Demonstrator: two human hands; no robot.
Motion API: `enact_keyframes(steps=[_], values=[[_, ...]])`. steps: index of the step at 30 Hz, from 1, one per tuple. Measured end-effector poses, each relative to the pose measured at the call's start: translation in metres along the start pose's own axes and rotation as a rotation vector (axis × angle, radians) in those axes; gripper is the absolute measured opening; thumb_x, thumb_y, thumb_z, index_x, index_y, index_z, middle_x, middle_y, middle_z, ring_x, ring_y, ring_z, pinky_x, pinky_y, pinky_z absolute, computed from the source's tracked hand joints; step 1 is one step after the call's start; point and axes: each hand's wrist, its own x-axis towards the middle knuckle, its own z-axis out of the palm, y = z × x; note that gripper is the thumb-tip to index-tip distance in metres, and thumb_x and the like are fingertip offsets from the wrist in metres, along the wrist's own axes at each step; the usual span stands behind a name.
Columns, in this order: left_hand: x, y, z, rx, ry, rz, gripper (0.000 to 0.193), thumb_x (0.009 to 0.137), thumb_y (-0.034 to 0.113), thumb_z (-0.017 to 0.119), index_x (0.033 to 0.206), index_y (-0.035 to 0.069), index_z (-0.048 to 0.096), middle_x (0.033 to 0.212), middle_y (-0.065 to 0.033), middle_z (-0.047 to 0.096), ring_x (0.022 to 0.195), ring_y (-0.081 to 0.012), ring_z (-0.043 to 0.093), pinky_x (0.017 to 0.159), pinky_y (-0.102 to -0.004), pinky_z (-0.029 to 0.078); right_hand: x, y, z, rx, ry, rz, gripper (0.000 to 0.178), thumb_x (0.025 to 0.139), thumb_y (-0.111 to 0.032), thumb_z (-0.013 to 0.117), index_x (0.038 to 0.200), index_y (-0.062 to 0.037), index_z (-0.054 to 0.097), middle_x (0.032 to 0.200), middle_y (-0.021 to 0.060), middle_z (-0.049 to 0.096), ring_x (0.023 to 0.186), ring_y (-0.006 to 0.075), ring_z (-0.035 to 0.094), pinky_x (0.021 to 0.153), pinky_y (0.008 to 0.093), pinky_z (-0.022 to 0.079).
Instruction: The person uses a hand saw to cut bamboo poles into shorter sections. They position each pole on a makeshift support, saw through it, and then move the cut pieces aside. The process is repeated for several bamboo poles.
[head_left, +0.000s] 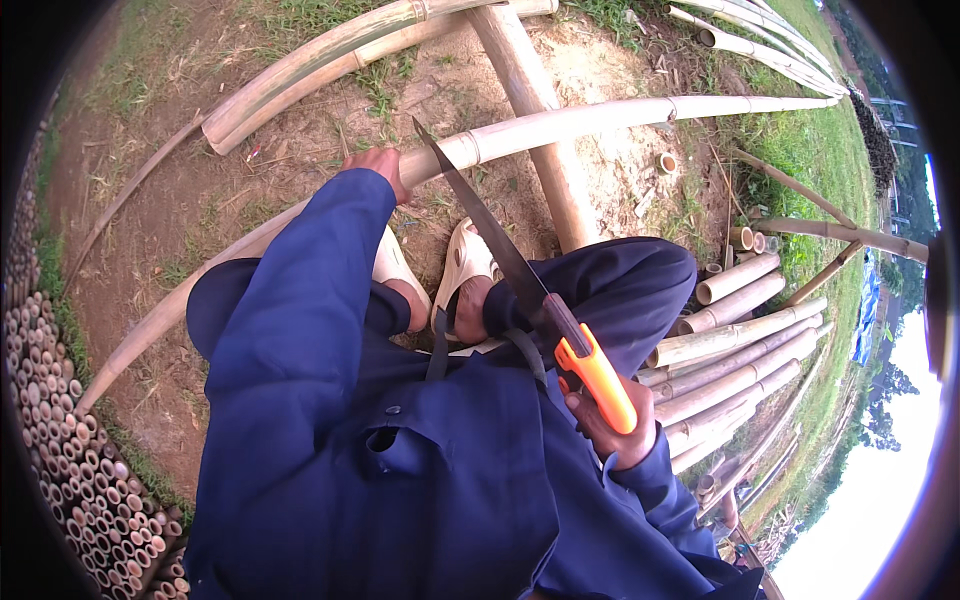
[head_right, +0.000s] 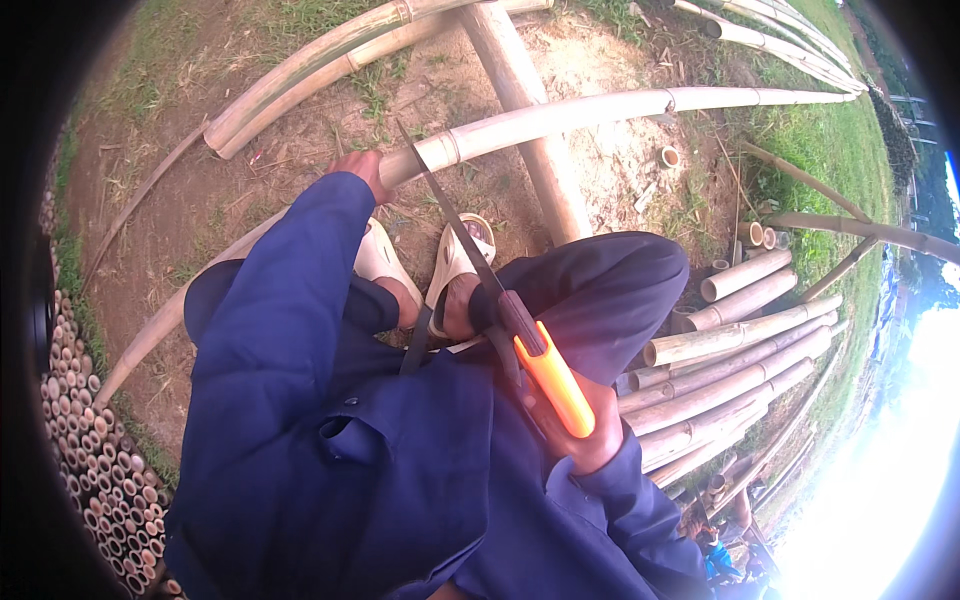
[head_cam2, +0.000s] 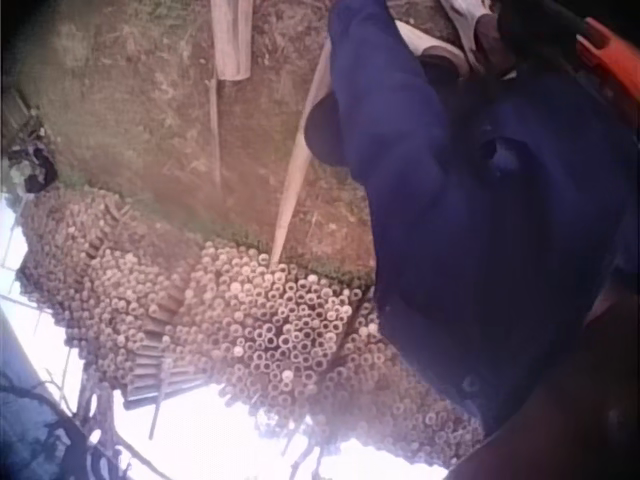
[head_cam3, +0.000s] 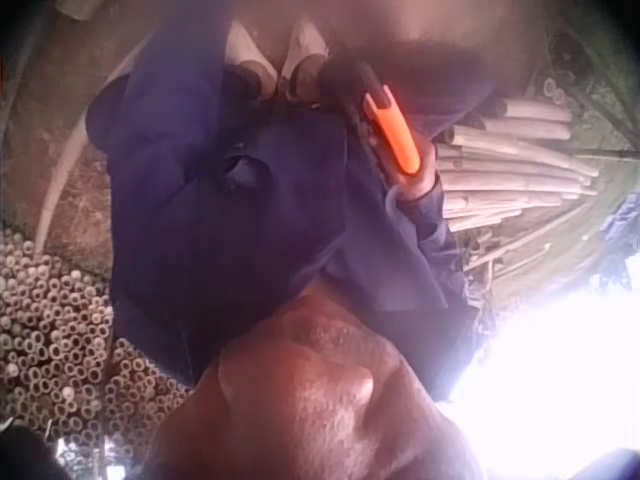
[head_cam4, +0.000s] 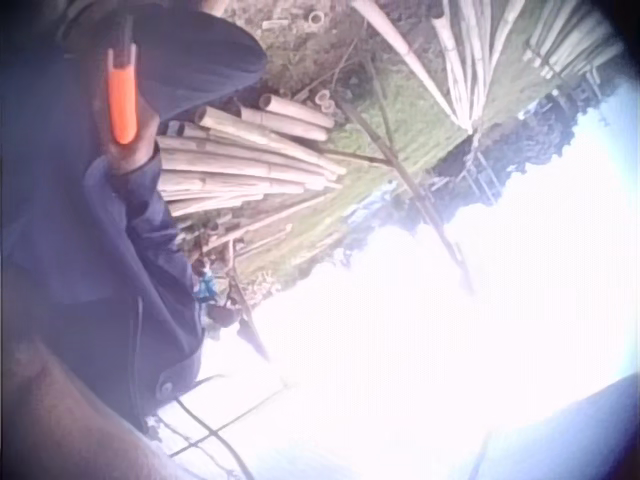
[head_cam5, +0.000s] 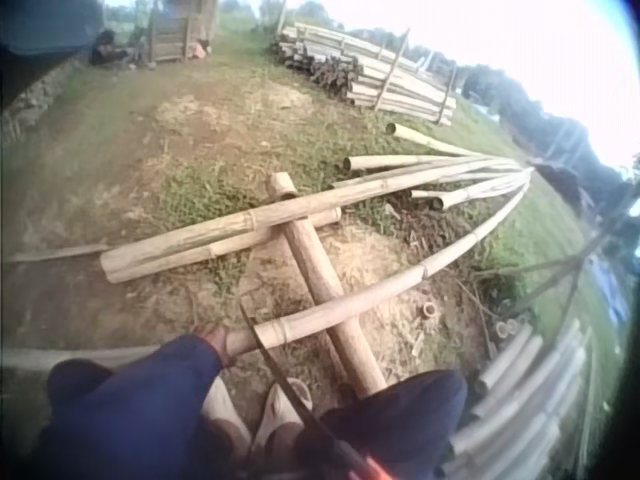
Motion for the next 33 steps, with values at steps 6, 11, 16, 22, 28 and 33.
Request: enact_keyframes(steps=[6,11,16,22,28,33], values=[[0.008,0.014,-0.002,-0.029,0.042,0.031,0.055,0.069,0.034,0.084,0.115,0.006,0.075,0.111,-0.0208,0.075,0.107,-0.0367,0.073,0.099,-0.0451,0.056,0.143,0.024,0.058,0.046,0.095,-0.084,0.023,0.090,-0.015,0.076,0.087,0.0057,0.064,0.064,0.0147,0.060,0.058,0.0212,0.058,0.058,0.0376,0.047],[0.005,0.001,-0.006,-0.004,0.042,0.008,0.056,0.069,0.034,0.084,0.117,0.007,0.074,0.107,-0.0205,0.076,0.103,-0.0358,0.074,0.098,-0.0453,0.056,0.068,0.013,0.016,0.007,-0.029,0.016,0.022,0.090,-0.010,0.075,0.107,0.0035,0.069,0.083,0.0154,0.071,0.076,0.0206,0.070,0.071,0.0350,0.053],[0.002,0.004,0.002,-0.006,0.005,0.011,0.058,0.068,0.035,0.085,0.117,0.008,0.073,0.110,-0.0209,0.075,0.106,-0.0355,0.073,0.098,-0.0461,0.055,0.024,0.004,0.001,0.054,-0.081,-0.020,0.029,0.092,-0.004,0.071,0.120,0.0039,0.069,0.088,0.0098,0.072,0.081,0.0152,0.068,0.078,0.0296,0.054],[0.008,0.005,-0.001,-0.031,-0.028,-0.008,0.057,0.066,0.034,0.085,0.114,0.005,0.075,0.115,-0.0197,0.075,0.111,-0.0339,0.072,0.102,-0.0444,0.053,0.136,0.010,0.054,-0.074,0.059,-0.048,0.025,0.085,-0.017,0.078,0.102,0.0017,0.073,0.074,0.0189,0.069,0.072,0.0305,0.072,0.070,0.0396,0.054],[0.002,0.013,-0.005,-0.040,0.022,-0.040,0.058,0.066,0.034,0.086,0.116,0.006,0.074,0.120,-0.0199,0.073,0.116,-0.0329,0.070,0.105,-0.0448,0.051,0.145,0.014,0.055,-0.063,0.116,-0.170,0.021,0.091,-0.018,0.076,0.095,0.0016,0.070,0.060,0.0017,0.059,0.048,0.0106,0.055,0.048,0.0305,0.044],[0.000,0.014,-0.001,-0.035,0.045,-0.053,0.064,0.066,0.035,0.087,0.122,0.007,0.072,0.124,-0.0182,0.071,0.118,-0.0346,0.068,0.107,-0.0448,0.049,0.140,0.010,0.050,-0.170,0.090,-0.019,0.032,0.084,-0.022,0.077,0.106,0.0011,0.074,0.084,0.0243,0.073,0.085,0.0383,0.074,0.077,0.0440,0.056]])
